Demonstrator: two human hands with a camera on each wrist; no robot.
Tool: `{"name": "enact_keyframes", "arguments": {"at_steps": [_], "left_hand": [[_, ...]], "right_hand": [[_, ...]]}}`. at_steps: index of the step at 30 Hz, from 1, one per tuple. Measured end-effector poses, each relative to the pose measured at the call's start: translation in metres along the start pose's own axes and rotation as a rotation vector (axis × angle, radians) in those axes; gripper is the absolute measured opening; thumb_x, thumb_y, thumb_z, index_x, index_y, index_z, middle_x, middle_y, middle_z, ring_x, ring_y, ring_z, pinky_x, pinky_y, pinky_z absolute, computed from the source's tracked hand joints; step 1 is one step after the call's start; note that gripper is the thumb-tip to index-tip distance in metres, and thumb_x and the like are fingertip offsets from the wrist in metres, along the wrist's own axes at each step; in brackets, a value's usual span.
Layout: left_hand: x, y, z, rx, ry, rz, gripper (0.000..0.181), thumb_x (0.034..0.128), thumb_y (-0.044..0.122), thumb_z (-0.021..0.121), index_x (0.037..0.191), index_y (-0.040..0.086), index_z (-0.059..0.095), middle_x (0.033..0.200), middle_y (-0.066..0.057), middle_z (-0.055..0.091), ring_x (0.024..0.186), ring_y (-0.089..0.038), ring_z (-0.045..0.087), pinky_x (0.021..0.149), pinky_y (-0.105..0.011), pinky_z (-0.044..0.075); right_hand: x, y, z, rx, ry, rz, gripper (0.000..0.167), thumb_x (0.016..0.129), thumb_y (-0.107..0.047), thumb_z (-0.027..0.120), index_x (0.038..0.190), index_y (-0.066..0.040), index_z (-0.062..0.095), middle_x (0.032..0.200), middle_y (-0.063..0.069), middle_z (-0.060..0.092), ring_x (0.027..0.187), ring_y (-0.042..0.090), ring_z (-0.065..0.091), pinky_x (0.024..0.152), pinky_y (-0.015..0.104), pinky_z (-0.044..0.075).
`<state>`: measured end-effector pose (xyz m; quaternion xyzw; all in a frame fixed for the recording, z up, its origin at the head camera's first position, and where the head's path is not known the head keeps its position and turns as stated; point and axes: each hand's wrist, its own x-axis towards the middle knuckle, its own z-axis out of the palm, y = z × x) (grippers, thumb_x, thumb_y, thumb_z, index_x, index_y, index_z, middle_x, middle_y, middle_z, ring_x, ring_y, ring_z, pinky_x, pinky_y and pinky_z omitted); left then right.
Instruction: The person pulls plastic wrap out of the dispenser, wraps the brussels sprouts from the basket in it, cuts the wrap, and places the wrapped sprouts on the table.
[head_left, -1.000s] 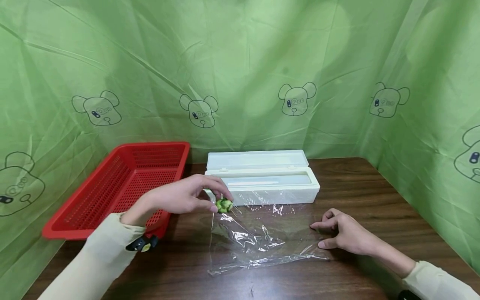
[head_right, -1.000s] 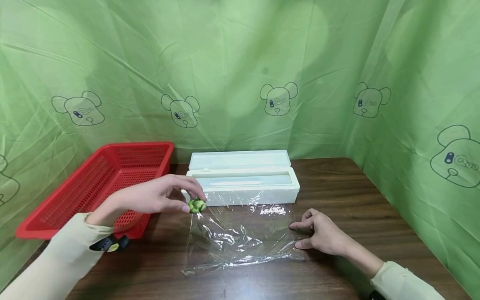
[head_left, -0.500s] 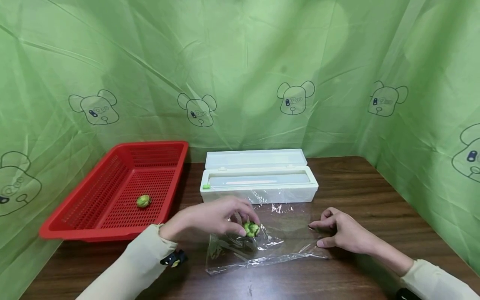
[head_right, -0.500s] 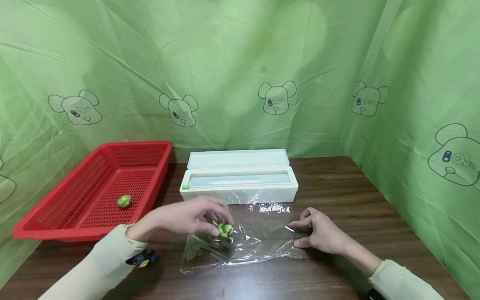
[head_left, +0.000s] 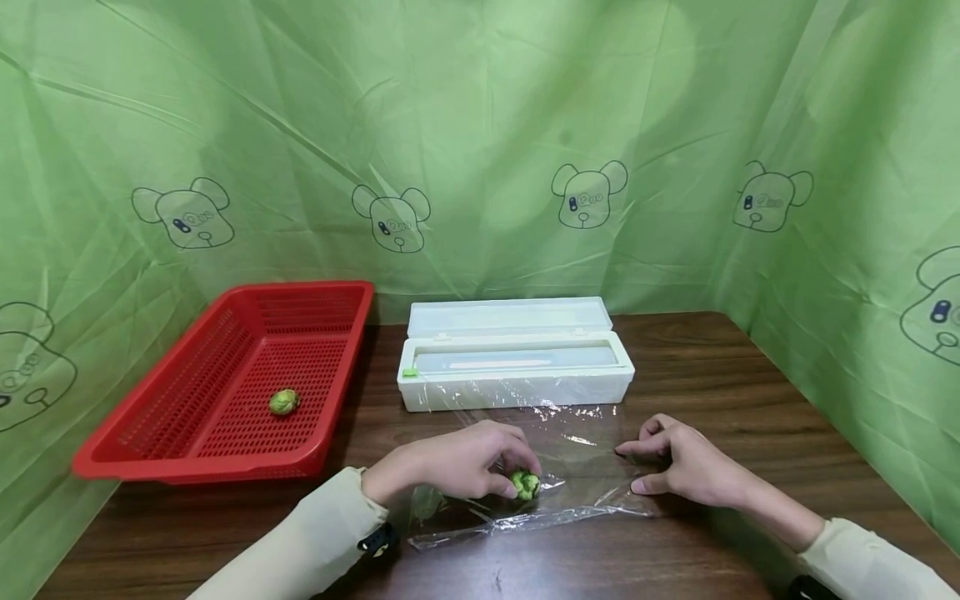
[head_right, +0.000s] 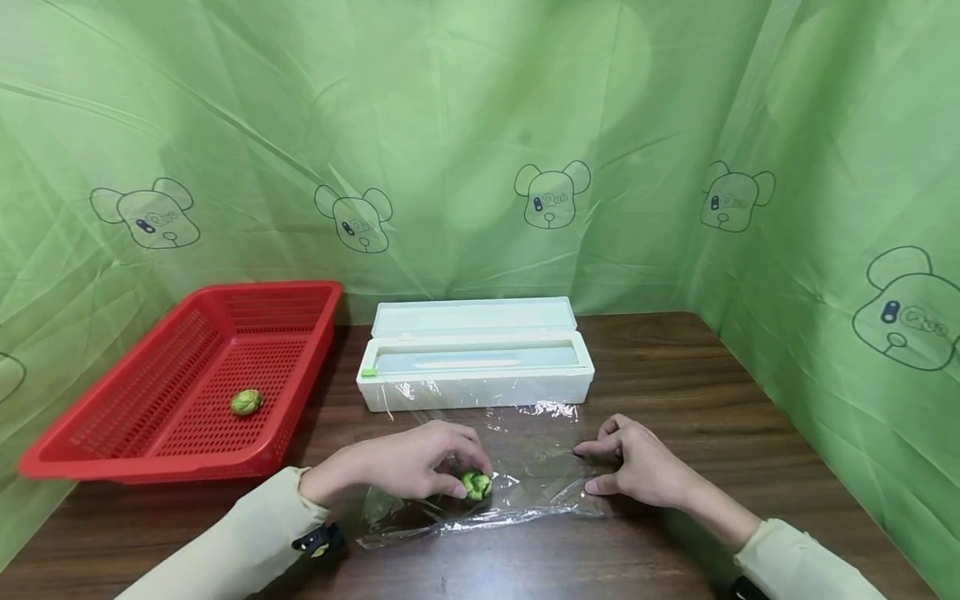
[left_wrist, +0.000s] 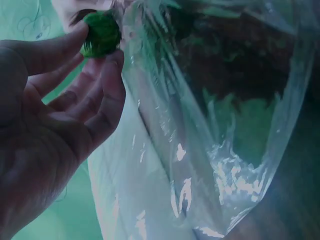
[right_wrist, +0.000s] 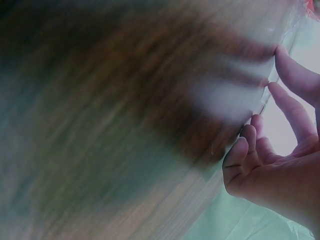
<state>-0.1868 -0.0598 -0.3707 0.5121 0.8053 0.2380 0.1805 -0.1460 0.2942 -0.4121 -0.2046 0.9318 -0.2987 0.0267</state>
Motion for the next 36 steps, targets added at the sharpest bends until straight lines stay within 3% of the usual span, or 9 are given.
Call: {"name": "enact_keyframes", "arguments": {"at_steps": [6, 15, 24, 32, 36], "left_hand": [[0.004, 0.0, 0.007, 0.031, 0.007, -0.002, 0.034, 0.0932, 0.009, 0.079, 0.127, 0.009, 0.073, 0.108, 0.011, 0.062, 0.091, -0.002, 0.06, 0.087, -0.02, 0.049], [0.006, 0.0, 0.012, 0.085, -0.002, -0.035, 0.035, 0.0929, 0.013, 0.08, 0.128, 0.015, 0.073, 0.106, 0.017, 0.061, 0.093, 0.001, 0.059, 0.098, -0.024, 0.042], [0.006, -0.002, 0.016, 0.082, 0.004, -0.03, 0.036, 0.0922, 0.012, 0.081, 0.127, 0.013, 0.073, 0.108, 0.014, 0.062, 0.094, 0.002, 0.059, 0.094, -0.02, 0.044], [0.006, -0.005, 0.016, 0.055, 0.01, -0.019, 0.036, 0.0938, 0.012, 0.08, 0.129, 0.012, 0.073, 0.108, 0.013, 0.062, 0.092, 0.001, 0.06, 0.089, -0.018, 0.047], [0.005, -0.006, 0.016, 0.048, 0.015, -0.022, 0.036, 0.094, 0.012, 0.079, 0.13, 0.012, 0.073, 0.109, 0.013, 0.062, 0.092, 0.0, 0.059, 0.088, -0.018, 0.047]], "right_hand": [[0.0, 0.001, 0.0, -0.001, 0.0, 0.006, 0.05, 0.076, -0.035, 0.095, 0.119, -0.014, 0.082, 0.105, -0.003, 0.05, 0.093, 0.014, 0.05, 0.079, 0.029, 0.044], [0.0, 0.0, 0.0, -0.007, -0.006, 0.004, 0.05, 0.077, -0.036, 0.094, 0.12, -0.013, 0.081, 0.106, -0.002, 0.05, 0.094, 0.016, 0.05, 0.079, 0.03, 0.044], [-0.001, -0.001, 0.0, -0.013, 0.006, -0.008, 0.05, 0.077, -0.034, 0.095, 0.12, -0.015, 0.081, 0.106, -0.003, 0.05, 0.094, 0.016, 0.051, 0.079, 0.03, 0.045], [-0.007, 0.003, -0.003, -0.01, 0.041, -0.08, 0.044, 0.082, -0.033, 0.092, 0.121, -0.016, 0.081, 0.111, -0.004, 0.058, 0.094, 0.013, 0.056, 0.078, 0.03, 0.048], [-0.008, 0.005, -0.006, 0.04, 0.027, -0.141, 0.038, 0.087, -0.03, 0.088, 0.12, -0.014, 0.08, 0.111, -0.003, 0.063, 0.093, 0.013, 0.059, 0.074, 0.031, 0.049]]}}
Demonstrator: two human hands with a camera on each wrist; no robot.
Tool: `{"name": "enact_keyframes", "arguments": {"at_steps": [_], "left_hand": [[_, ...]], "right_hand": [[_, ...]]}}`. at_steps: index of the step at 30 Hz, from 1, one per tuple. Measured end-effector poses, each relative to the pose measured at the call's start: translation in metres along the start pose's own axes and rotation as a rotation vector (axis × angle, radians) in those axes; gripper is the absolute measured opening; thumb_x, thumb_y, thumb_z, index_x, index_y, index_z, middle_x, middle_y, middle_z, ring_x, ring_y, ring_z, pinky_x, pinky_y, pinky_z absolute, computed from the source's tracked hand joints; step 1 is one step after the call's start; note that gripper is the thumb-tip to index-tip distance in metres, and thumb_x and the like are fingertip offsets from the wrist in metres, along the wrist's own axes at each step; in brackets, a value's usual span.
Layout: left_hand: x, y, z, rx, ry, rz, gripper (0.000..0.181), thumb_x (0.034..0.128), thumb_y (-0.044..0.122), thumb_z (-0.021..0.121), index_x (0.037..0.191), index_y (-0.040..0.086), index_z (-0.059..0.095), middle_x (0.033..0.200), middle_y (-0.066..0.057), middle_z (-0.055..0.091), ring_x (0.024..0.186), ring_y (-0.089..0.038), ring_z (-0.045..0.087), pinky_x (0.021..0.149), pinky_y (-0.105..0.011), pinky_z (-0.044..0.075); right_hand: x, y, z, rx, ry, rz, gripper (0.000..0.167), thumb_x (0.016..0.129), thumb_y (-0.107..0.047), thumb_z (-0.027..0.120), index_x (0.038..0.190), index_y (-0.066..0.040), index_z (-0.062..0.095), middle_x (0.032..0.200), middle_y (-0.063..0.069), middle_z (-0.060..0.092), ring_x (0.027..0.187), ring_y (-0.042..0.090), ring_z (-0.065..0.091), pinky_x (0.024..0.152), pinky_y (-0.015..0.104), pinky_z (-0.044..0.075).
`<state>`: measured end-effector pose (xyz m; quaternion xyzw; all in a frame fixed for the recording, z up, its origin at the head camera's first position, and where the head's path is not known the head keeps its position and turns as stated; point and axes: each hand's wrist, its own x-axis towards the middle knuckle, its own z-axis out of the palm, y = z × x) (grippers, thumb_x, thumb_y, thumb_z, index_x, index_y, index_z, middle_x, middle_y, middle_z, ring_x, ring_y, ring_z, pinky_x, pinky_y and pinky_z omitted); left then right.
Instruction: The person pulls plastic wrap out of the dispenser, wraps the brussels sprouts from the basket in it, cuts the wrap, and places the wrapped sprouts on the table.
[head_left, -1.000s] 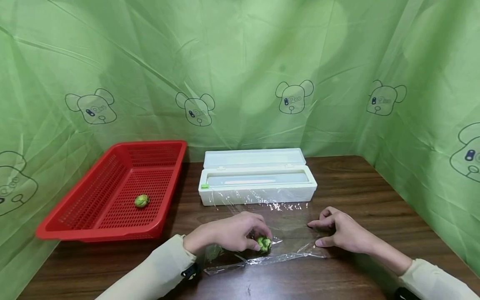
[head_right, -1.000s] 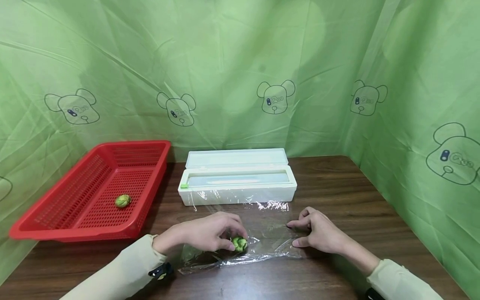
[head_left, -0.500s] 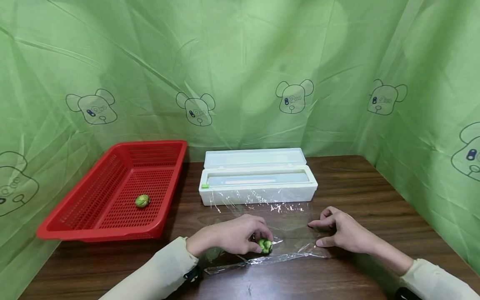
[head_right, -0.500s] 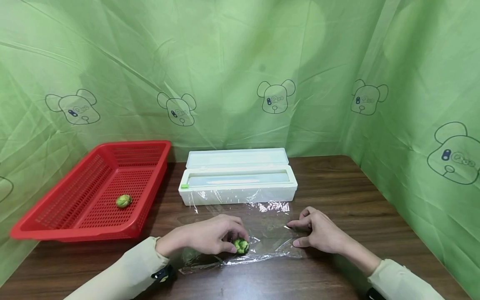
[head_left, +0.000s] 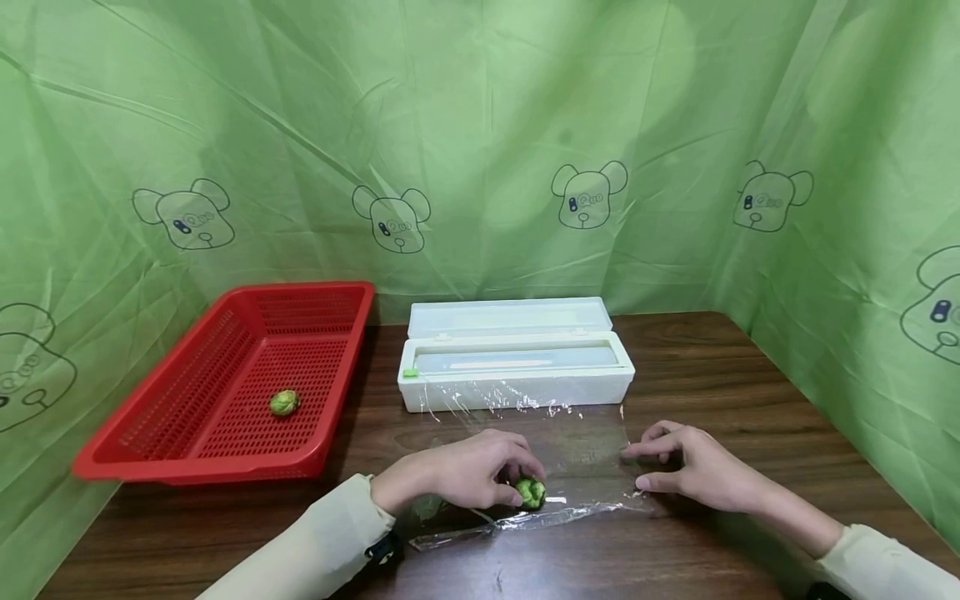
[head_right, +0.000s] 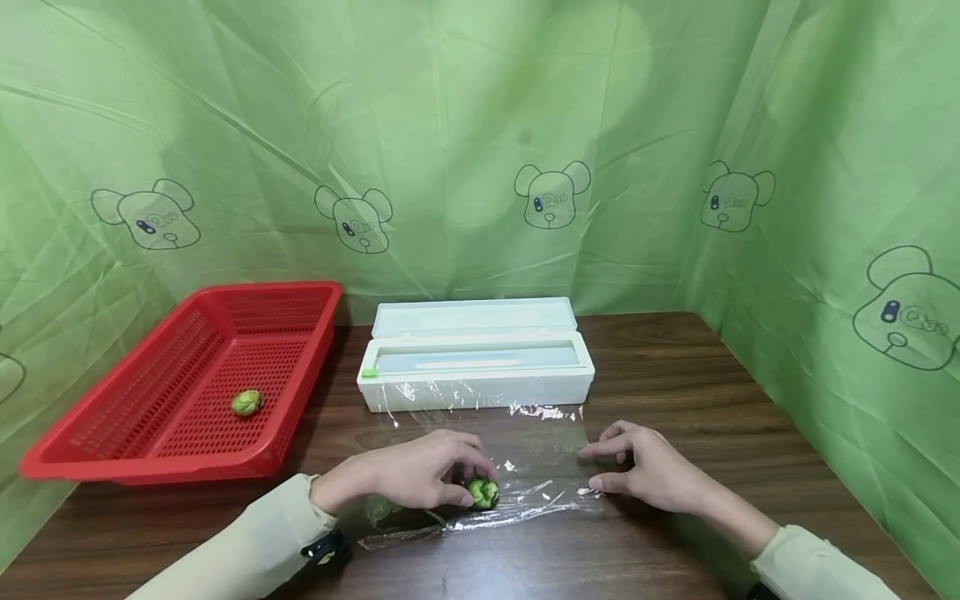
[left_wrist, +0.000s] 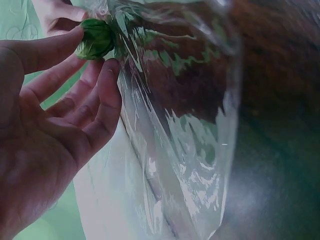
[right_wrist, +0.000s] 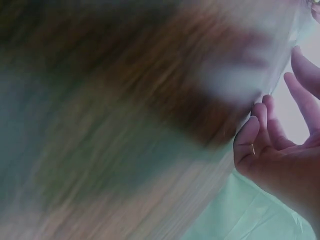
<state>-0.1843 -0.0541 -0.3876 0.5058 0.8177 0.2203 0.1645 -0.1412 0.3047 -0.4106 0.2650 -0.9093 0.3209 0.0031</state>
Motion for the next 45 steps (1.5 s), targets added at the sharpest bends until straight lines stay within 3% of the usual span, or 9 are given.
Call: {"name": "enact_keyframes", "arguments": {"at_steps": [6, 10, 13, 16, 22, 28, 34, 41, 45], "left_hand": [[-0.005, -0.001, 0.0, 0.004, 0.022, -0.004, 0.041, 0.0938, 0.014, 0.08, 0.134, 0.012, 0.071, 0.116, 0.01, 0.065, 0.096, -0.001, 0.059, 0.09, -0.02, 0.047], [-0.019, 0.0, -0.002, -0.012, 0.077, -0.042, 0.043, 0.0953, 0.018, 0.078, 0.137, 0.012, 0.067, 0.119, 0.007, 0.066, 0.097, -0.002, 0.06, 0.09, -0.023, 0.049], [-0.036, 0.002, -0.004, -0.015, 0.112, -0.072, 0.034, 0.0954, 0.021, 0.079, 0.127, 0.012, 0.069, 0.11, 0.007, 0.065, 0.092, -0.003, 0.059, 0.086, -0.022, 0.05], [-0.054, 0.006, -0.004, -0.001, 0.113, -0.074, 0.022, 0.092, 0.024, 0.083, 0.107, 0.015, 0.07, 0.096, 0.009, 0.062, 0.084, -0.004, 0.057, 0.075, -0.02, 0.05], [-0.078, 0.009, 0.006, 0.074, 0.106, -0.02, 0.028, 0.0813, 0.026, 0.093, 0.089, 0.021, 0.066, 0.081, 0.016, 0.056, 0.075, 0.001, 0.053, 0.064, -0.014, 0.045], [-0.084, 0.006, 0.014, 0.091, 0.111, 0.024, 0.029, 0.0805, 0.01, 0.09, 0.089, 0.022, 0.065, 0.082, 0.019, 0.055, 0.076, 0.005, 0.052, 0.068, -0.013, 0.045], [-0.087, 0.004, 0.013, 0.037, 0.14, 0.054, 0.03, 0.0828, -0.006, 0.081, 0.09, 0.019, 0.066, 0.082, 0.018, 0.058, 0.076, 0.007, 0.054, 0.068, -0.011, 0.046], [-0.09, 0.003, 0.007, 0.003, 0.197, 0.058, 0.031, 0.0843, -0.01, 0.079, 0.09, 0.016, 0.063, 0.084, 0.014, 0.06, 0.077, 0.004, 0.055, 0.068, -0.012, 0.049], [-0.091, 0.0, 0.004, 0.005, 0.213, 0.053, 0.03, 0.0858, -0.01, 0.078, 0.092, 0.016, 0.064, 0.087, 0.013, 0.06, 0.08, 0.003, 0.057, 0.07, -0.013, 0.05]], "right_hand": [[-0.002, 0.0, -0.002, 0.059, -0.019, -0.024, 0.024, 0.095, -0.023, 0.081, 0.118, -0.014, 0.082, 0.11, -0.002, 0.067, 0.093, 0.011, 0.061, 0.072, 0.029, 0.05], [-0.003, -0.004, -0.002, 0.059, 0.0, -0.023, 0.02, 0.098, -0.022, 0.078, 0.116, -0.014, 0.082, 0.108, -0.002, 0.069, 0.087, 0.006, 0.061, 0.07, 0.028, 0.051], [-0.004, -0.011, -0.001, 0.065, 0.007, -0.041, 0.02, 0.097, -0.023, 0.08, 0.115, -0.014, 0.081, 0.104, -0.004, 0.07, 0.081, 0.005, 0.06, 0.066, 0.027, 0.05], [-0.005, -0.018, 0.0, 0.071, -0.015, -0.081, 0.022, 0.094, -0.026, 0.083, 0.113, -0.017, 0.082, 0.101, -0.007, 0.07, 0.081, 0.005, 0.06, 0.066, 0.027, 0.05], [-0.006, -0.026, 0.009, 0.042, -0.095, -0.175, 0.023, 0.089, -0.03, 0.086, 0.11, -0.019, 0.083, 0.102, -0.014, 0.069, 0.091, 0.006, 0.064, 0.075, 0.028, 0.054], [-0.005, -0.027, 0.018, 0.066, -0.097, -0.267, 0.012, 0.089, -0.016, 0.086, 0.1, -0.021, 0.083, 0.098, -0.015, 0.069, 0.088, 0.004, 0.065, 0.072, 0.026, 0.056], [-0.005, -0.029, 0.021, 0.066, -0.074, -0.319, 0.016, 0.09, -0.009, 0.083, 0.099, -0.023, 0.083, 0.098, -0.015, 0.072, 0.09, 0.004, 0.067, 0.075, 0.022, 0.055], [-0.003, -0.027, 0.019, 0.073, -0.054, -0.343, 0.021, 0.089, -0.005, 0.083, 0.099, -0.023, 0.082, 0.094, -0.014, 0.073, 0.087, 0.004, 0.067, 0.074, 0.022, 0.054], [-0.002, -0.028, 0.017, 0.052, -0.041, -0.292, 0.018, 0.091, -0.009, 0.082, 0.097, -0.027, 0.082, 0.093, -0.017, 0.074, 0.091, 0.007, 0.068, 0.081, 0.022, 0.054]]}}
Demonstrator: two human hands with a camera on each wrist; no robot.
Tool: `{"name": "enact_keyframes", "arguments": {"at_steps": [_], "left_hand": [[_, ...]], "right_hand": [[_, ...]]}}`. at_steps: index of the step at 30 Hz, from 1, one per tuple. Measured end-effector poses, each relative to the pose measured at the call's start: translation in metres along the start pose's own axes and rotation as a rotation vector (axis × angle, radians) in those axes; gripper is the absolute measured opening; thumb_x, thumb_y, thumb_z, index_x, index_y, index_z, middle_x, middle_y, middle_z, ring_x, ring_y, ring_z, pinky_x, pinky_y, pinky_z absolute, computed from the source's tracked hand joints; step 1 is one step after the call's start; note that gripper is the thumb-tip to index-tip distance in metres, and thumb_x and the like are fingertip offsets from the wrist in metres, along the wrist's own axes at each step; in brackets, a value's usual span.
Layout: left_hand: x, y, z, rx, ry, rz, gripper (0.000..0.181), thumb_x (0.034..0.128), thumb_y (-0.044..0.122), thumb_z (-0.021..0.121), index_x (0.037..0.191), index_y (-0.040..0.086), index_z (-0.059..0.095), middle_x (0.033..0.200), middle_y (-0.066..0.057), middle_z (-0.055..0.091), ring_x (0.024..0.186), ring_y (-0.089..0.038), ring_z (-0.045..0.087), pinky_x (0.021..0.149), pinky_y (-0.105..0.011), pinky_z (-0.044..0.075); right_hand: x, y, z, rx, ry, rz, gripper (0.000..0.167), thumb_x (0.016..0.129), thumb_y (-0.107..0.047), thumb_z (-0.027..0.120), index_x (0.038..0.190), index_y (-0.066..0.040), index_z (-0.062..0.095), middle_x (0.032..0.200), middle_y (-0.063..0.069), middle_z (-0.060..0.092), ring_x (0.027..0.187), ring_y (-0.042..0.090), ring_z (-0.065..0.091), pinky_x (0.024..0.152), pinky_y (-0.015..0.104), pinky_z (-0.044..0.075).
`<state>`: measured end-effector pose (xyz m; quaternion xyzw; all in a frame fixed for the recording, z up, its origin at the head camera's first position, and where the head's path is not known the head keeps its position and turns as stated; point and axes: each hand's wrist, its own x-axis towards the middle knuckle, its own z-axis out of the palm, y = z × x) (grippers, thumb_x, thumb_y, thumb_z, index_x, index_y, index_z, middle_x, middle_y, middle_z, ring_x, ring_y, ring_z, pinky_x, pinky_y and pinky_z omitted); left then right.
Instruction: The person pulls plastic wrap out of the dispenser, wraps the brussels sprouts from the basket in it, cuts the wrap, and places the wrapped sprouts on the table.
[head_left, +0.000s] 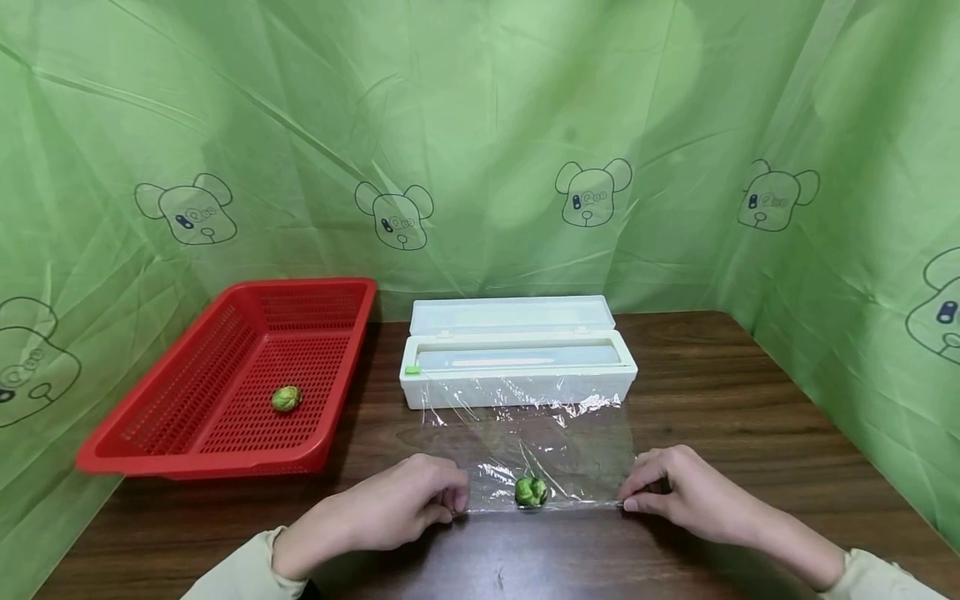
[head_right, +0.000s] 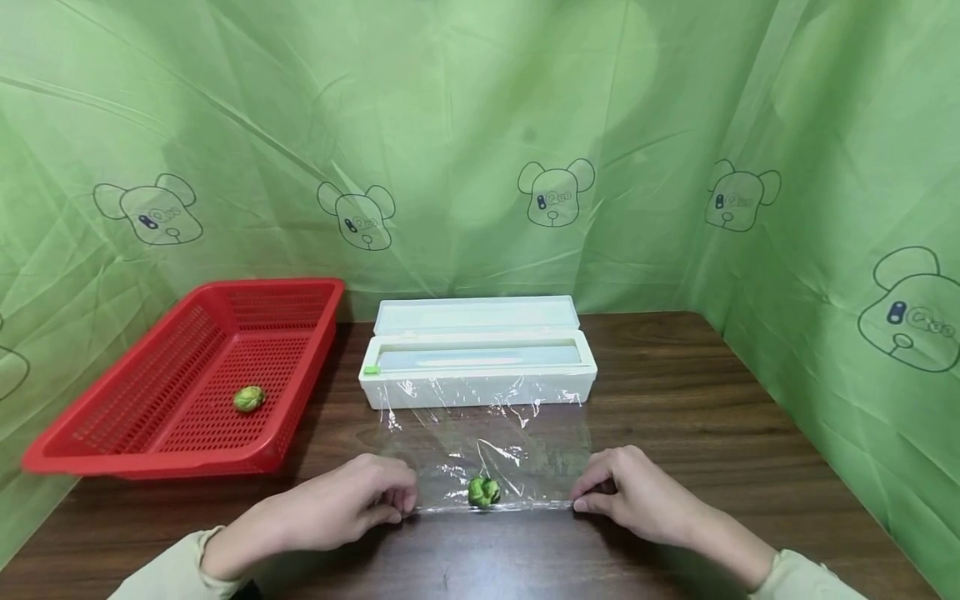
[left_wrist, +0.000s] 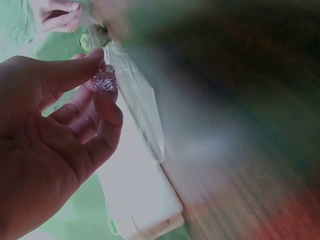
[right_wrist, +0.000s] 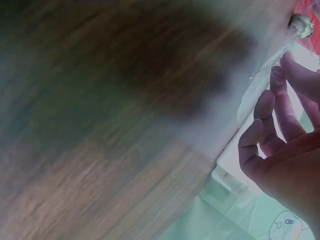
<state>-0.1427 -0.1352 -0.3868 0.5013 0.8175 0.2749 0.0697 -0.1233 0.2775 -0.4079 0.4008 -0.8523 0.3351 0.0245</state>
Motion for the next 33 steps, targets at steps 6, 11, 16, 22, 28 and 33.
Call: {"name": "enact_keyframes", "arguments": {"at_steps": [6, 11, 16, 22, 28, 33], "left_hand": [[0.002, -0.007, -0.003, 0.005, 0.014, -0.007, 0.027, 0.0878, -0.009, 0.076, 0.092, 0.016, 0.067, 0.089, 0.013, 0.06, 0.083, 0.001, 0.058, 0.073, -0.015, 0.052], [0.006, -0.015, -0.005, -0.004, 0.025, -0.037, 0.025, 0.0888, -0.009, 0.075, 0.092, 0.015, 0.069, 0.09, 0.01, 0.063, 0.085, 0.0, 0.059, 0.076, -0.018, 0.054], [0.008, -0.023, -0.006, 0.002, 0.048, -0.057, 0.022, 0.0896, -0.006, 0.076, 0.095, 0.014, 0.071, 0.093, 0.008, 0.065, 0.087, -0.002, 0.061, 0.078, -0.022, 0.055], [0.008, -0.025, -0.008, 0.029, 0.067, -0.135, 0.013, 0.0959, 0.006, 0.075, 0.1, 0.018, 0.076, 0.1, 0.011, 0.063, 0.094, -0.004, 0.059, 0.085, -0.031, 0.054], [0.011, -0.006, -0.004, 0.105, 0.141, -0.168, 0.008, 0.0967, 0.016, 0.078, 0.103, 0.021, 0.076, 0.109, 0.013, 0.059, 0.107, -0.01, 0.055, 0.095, -0.041, 0.049], [0.034, 0.014, 0.004, 0.144, 0.179, -0.095, 0.022, 0.0955, 0.017, 0.079, 0.117, 0.014, 0.077, 0.116, 0.006, 0.065, 0.11, -0.012, 0.061, 0.099, -0.037, 0.051]], "right_hand": [[0.004, 0.002, -0.002, 0.008, 0.005, 0.1, 0.013, 0.094, -0.014, 0.081, 0.096, -0.027, 0.082, 0.093, -0.019, 0.074, 0.096, 0.011, 0.071, 0.093, 0.021, 0.052], [0.009, 0.008, -0.002, 0.052, 0.014, 0.121, 0.01, 0.094, -0.013, 0.08, 0.097, -0.021, 0.083, 0.094, -0.015, 0.073, 0.086, 0.005, 0.068, 0.075, 0.026, 0.056], [0.013, 0.014, -0.003, 0.069, 0.011, 0.138, 0.008, 0.096, -0.012, 0.078, 0.099, -0.018, 0.083, 0.09, -0.014, 0.071, 0.081, 0.004, 0.064, 0.068, 0.027, 0.054], [0.016, 0.018, -0.001, 0.062, 0.006, 0.131, 0.01, 0.096, -0.009, 0.077, 0.098, -0.017, 0.083, 0.086, -0.014, 0.068, 0.076, 0.001, 0.058, 0.065, 0.025, 0.051], [0.017, 0.022, 0.0, 0.077, -0.009, 0.16, 0.011, 0.099, -0.01, 0.074, 0.1, -0.016, 0.083, 0.089, -0.013, 0.07, 0.079, 0.002, 0.06, 0.068, 0.025, 0.051], [0.017, 0.023, -0.001, 0.079, -0.011, 0.214, 0.011, 0.101, -0.013, 0.072, 0.103, -0.015, 0.083, 0.093, -0.012, 0.071, 0.083, 0.004, 0.061, 0.071, 0.026, 0.051]]}}
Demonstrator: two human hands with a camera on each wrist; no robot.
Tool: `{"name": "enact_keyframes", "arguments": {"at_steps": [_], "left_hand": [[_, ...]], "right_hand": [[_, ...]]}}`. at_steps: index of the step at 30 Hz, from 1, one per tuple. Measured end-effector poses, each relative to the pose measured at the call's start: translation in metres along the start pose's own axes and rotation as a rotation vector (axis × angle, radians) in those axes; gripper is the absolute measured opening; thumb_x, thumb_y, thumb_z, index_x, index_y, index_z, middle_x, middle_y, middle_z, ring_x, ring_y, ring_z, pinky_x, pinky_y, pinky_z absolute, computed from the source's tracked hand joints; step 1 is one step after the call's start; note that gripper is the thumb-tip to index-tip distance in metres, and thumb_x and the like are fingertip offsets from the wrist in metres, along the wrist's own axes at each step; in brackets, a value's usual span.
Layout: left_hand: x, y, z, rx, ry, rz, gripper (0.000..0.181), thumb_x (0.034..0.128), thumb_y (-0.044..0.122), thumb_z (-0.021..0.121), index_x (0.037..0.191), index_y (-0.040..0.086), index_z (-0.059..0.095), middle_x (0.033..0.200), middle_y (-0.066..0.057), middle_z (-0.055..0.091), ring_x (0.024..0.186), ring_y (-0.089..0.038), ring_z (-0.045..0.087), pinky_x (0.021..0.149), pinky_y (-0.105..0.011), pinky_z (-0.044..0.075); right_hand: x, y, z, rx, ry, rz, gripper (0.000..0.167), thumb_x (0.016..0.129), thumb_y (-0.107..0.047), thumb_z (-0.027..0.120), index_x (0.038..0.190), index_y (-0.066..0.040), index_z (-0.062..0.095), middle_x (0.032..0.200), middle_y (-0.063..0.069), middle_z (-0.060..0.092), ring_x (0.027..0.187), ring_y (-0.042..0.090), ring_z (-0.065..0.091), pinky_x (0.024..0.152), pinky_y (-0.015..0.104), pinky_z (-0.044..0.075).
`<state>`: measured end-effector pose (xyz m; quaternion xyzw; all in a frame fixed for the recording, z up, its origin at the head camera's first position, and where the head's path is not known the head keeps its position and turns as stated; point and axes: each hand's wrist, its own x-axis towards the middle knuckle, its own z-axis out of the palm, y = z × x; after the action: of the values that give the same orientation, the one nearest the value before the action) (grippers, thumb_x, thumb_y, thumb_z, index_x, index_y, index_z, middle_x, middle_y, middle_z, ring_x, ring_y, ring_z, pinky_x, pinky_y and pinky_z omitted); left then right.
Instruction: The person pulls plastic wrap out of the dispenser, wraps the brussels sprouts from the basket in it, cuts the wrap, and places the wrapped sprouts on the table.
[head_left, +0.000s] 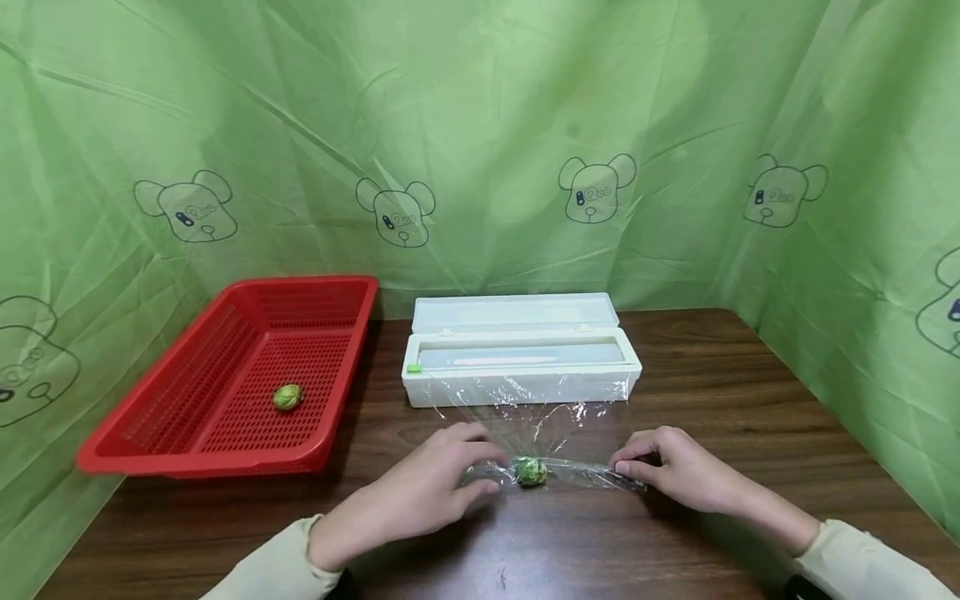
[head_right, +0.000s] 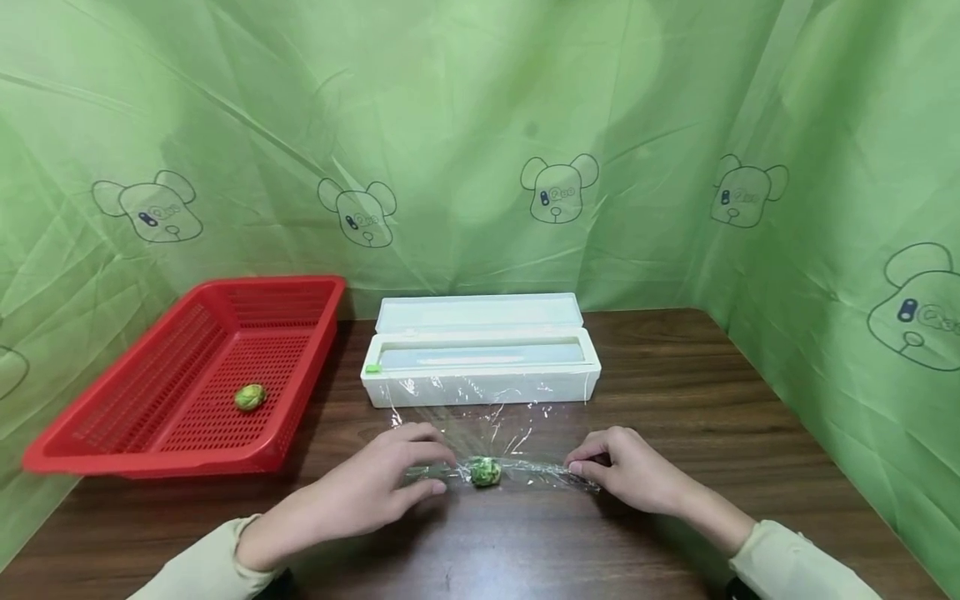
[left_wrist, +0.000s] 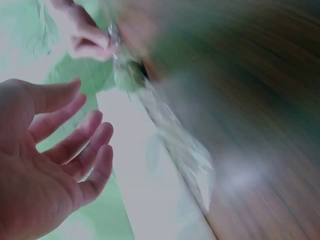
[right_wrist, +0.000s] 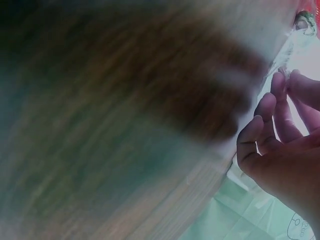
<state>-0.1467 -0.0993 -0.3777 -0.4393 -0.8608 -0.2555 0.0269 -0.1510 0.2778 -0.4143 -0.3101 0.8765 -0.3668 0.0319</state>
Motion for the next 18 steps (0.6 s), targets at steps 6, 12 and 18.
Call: {"name": "enact_keyframes", "arguments": {"at_steps": [6, 12, 18], "left_hand": [[0.026, 0.01, 0.015, 0.03, -0.011, -0.017, 0.024, 0.0952, 0.012, 0.079, 0.12, 0.011, 0.078, 0.113, 0.003, 0.069, 0.107, -0.009, 0.064, 0.097, -0.029, 0.053], [0.035, 0.009, 0.025, 0.047, -0.033, -0.063, 0.021, 0.0926, 0.011, 0.081, 0.113, 0.011, 0.081, 0.105, 0.002, 0.07, 0.1, -0.01, 0.065, 0.092, -0.028, 0.055], [0.041, 0.01, 0.031, 0.021, -0.028, -0.079, 0.02, 0.0911, 0.011, 0.083, 0.111, 0.01, 0.081, 0.101, 0.003, 0.071, 0.097, -0.009, 0.066, 0.088, -0.024, 0.055]], "right_hand": [[0.002, -0.005, -0.003, -0.031, 0.044, 0.05, 0.013, 0.101, -0.01, 0.071, 0.107, -0.013, 0.082, 0.101, -0.01, 0.073, 0.091, 0.005, 0.064, 0.076, 0.026, 0.053], [0.011, -0.027, 0.005, -0.052, 0.126, 0.028, 0.013, 0.094, -0.014, 0.082, 0.106, -0.015, 0.083, 0.101, -0.008, 0.071, 0.083, 0.007, 0.062, 0.068, 0.027, 0.052], [0.028, -0.051, 0.024, -0.047, 0.109, -0.057, 0.018, 0.088, -0.01, 0.086, 0.106, -0.014, 0.084, 0.101, -0.007, 0.072, 0.088, 0.011, 0.065, 0.071, 0.03, 0.054]]}}
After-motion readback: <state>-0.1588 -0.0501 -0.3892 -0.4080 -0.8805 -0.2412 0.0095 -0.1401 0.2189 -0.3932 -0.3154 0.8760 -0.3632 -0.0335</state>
